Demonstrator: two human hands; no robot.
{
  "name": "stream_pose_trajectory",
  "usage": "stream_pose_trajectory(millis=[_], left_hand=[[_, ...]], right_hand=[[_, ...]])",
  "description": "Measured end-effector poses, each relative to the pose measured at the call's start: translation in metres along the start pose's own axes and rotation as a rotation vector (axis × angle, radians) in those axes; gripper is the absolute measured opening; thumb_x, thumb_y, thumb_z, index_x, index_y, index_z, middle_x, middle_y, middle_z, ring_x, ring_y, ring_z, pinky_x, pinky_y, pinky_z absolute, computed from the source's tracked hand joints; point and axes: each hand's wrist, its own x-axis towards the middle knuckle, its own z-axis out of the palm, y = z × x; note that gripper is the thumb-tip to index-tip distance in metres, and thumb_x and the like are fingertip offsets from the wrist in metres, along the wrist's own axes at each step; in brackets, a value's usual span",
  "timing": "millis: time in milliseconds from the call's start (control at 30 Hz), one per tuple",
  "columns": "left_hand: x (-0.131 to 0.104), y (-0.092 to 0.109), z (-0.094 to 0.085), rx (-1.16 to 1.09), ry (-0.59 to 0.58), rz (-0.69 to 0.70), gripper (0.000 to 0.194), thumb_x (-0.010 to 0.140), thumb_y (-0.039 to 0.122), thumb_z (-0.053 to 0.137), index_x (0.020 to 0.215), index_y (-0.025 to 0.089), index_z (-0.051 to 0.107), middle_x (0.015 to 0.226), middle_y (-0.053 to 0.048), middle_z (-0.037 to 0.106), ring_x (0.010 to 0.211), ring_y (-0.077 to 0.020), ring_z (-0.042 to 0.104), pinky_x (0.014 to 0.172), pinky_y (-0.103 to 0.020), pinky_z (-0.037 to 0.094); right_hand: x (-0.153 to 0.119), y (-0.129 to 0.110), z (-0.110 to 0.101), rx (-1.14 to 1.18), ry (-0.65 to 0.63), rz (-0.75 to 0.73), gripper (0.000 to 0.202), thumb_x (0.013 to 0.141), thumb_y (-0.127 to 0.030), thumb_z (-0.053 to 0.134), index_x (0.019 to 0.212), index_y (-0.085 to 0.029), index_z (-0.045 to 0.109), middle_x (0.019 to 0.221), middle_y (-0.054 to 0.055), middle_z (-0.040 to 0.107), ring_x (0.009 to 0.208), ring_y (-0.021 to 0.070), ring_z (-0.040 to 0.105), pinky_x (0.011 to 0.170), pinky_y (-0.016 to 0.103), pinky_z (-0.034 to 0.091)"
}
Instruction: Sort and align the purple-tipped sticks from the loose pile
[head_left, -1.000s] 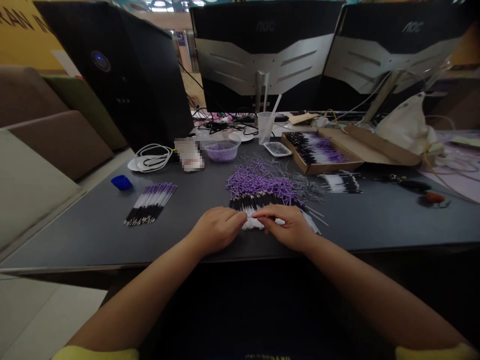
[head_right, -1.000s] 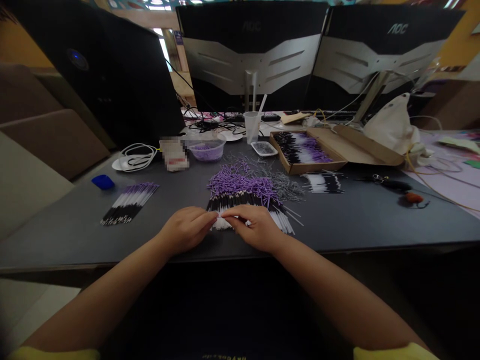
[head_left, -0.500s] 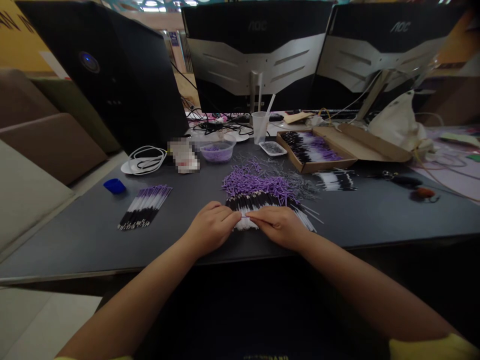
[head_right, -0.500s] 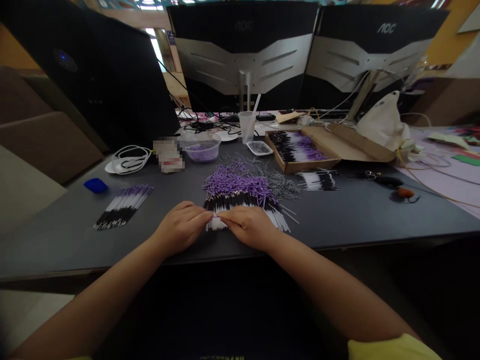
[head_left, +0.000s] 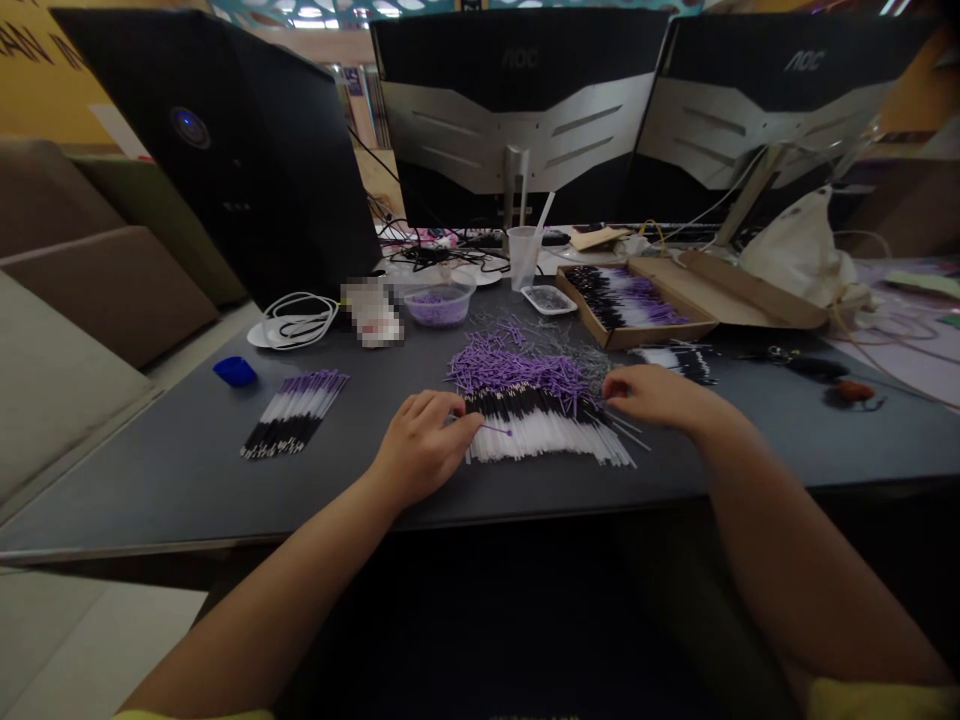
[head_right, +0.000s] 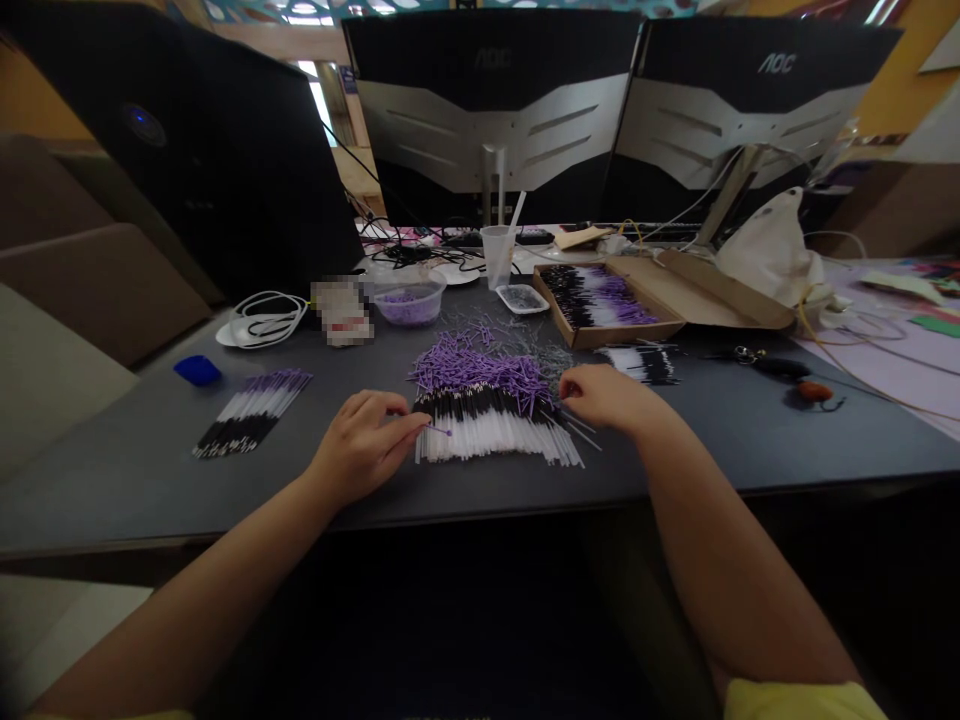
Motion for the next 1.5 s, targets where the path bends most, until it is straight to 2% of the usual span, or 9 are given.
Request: stream_pose_trajectory(millis=[133, 300, 467, 600, 667, 767, 867, 1100, 1500], left_hand=[[-0.005, -0.001, 0.005, -0.057, -0.084, 0.099, 0.023, 0.091, 0.02, 0.046, 0.108, 0.017, 0.061, 0.069, -0.002, 0.058, 0.064, -0.0135, 0.053, 0.061, -0.025, 0.043], [-0.004, 0.002, 0.005, -0.165, -0.07, 0.07, 0.023, 0.089, 0.016, 0.046, 0.107, 0.014, 0.061, 0.082, -0.006, 0.066, 0.075, -0.0151, 0.062, 0.068, -0.026, 0.05], [0.0, 0.006, 0.0, -0.275, -0.074, 0.055, 0.026, 0.086, 0.013, 0.047, 0.106, 0.011, 0.062, 0.09, -0.01, 0.068, 0.081, -0.0179, 0.064, 0.072, -0.031, 0.053], [-0.001, 0.006, 0.003, -0.27, -0.07, 0.05, 0.025, 0.089, 0.014, 0.047, 0.108, 0.014, 0.062, 0.09, -0.008, 0.069, 0.082, -0.0166, 0.065, 0.073, -0.029, 0.054], [-0.004, 0.005, 0.006, -0.247, -0.079, 0.043, 0.029, 0.09, 0.013, 0.045, 0.115, 0.015, 0.059, 0.089, -0.007, 0.069, 0.08, -0.0157, 0.066, 0.071, -0.027, 0.053], [-0.007, 0.005, 0.009, -0.215, -0.107, 0.002, 0.036, 0.091, 0.016, 0.045, 0.127, 0.016, 0.051, 0.088, -0.005, 0.069, 0.078, -0.0153, 0.066, 0.071, -0.027, 0.052], [-0.007, 0.006, 0.009, -0.18, -0.138, -0.009, 0.04, 0.092, 0.017, 0.045, 0.132, 0.018, 0.047, 0.083, -0.003, 0.068, 0.073, -0.015, 0.064, 0.069, -0.027, 0.05], [-0.005, 0.006, 0.008, -0.142, -0.135, 0.048, 0.037, 0.092, 0.017, 0.044, 0.128, 0.017, 0.049, 0.076, -0.001, 0.065, 0.066, -0.0136, 0.06, 0.063, -0.025, 0.044], [-0.007, 0.005, 0.007, -0.126, -0.146, 0.068, 0.036, 0.093, 0.017, 0.041, 0.128, 0.02, 0.049, 0.073, 0.0, 0.062, 0.066, -0.0121, 0.059, 0.062, -0.023, 0.042]], right_hand=[[0.005, 0.008, 0.008, -0.026, -0.04, 0.006, 0.016, 0.073, -0.016, 0.054, 0.083, -0.018, 0.067, 0.082, 0.005, 0.069, 0.074, 0.0189, 0.061, 0.063, 0.026, 0.039], [0.007, 0.01, 0.012, -0.046, -0.032, -0.018, 0.013, 0.075, -0.015, 0.051, 0.078, -0.017, 0.064, 0.081, 0.006, 0.068, 0.074, 0.0188, 0.06, 0.064, 0.026, 0.039], [0.0, 0.002, 0.004, 0.055, 0.26, -0.018, 0.007, 0.075, -0.021, 0.056, 0.076, -0.018, 0.062, 0.07, 0.003, 0.065, 0.063, 0.0161, 0.057, 0.059, 0.027, 0.038], [-0.005, -0.031, 0.01, 0.488, 0.463, -0.127, 0.024, 0.079, -0.026, 0.059, 0.102, -0.019, 0.063, 0.085, 0.003, 0.066, 0.05, 0.0087, 0.05, 0.052, 0.025, 0.039], [-0.004, -0.052, 0.02, 0.812, 0.411, -0.16, 0.03, 0.081, -0.031, 0.06, 0.109, -0.019, 0.062, 0.091, 0.004, 0.066, 0.047, 0.0069, 0.049, 0.046, 0.023, 0.039], [-0.001, -0.077, 0.037, 1.278, 0.336, -0.176, 0.021, 0.08, -0.034, 0.063, 0.094, -0.019, 0.064, 0.085, 0.002, 0.066, 0.042, 0.0045, 0.045, 0.039, 0.021, 0.037], [0.001, -0.088, 0.047, 1.529, 0.218, -0.193, 0.019, 0.074, -0.033, 0.07, 0.085, -0.019, 0.061, 0.084, 0.0, 0.067, 0.039, 0.0037, 0.047, 0.037, 0.02, 0.038], [-0.003, -0.086, 0.044, 1.68, 0.179, -0.213, 0.014, 0.073, -0.026, 0.074, 0.08, -0.02, 0.062, 0.085, -0.002, 0.069, 0.04, 0.0041, 0.053, 0.039, 0.019, 0.042], [-0.003, -0.086, 0.045, 1.653, 0.132, -0.206, 0.019, 0.067, -0.027, 0.078, 0.078, -0.019, 0.064, 0.076, -0.002, 0.067, 0.041, 0.005, 0.053, 0.039, 0.02, 0.044]])
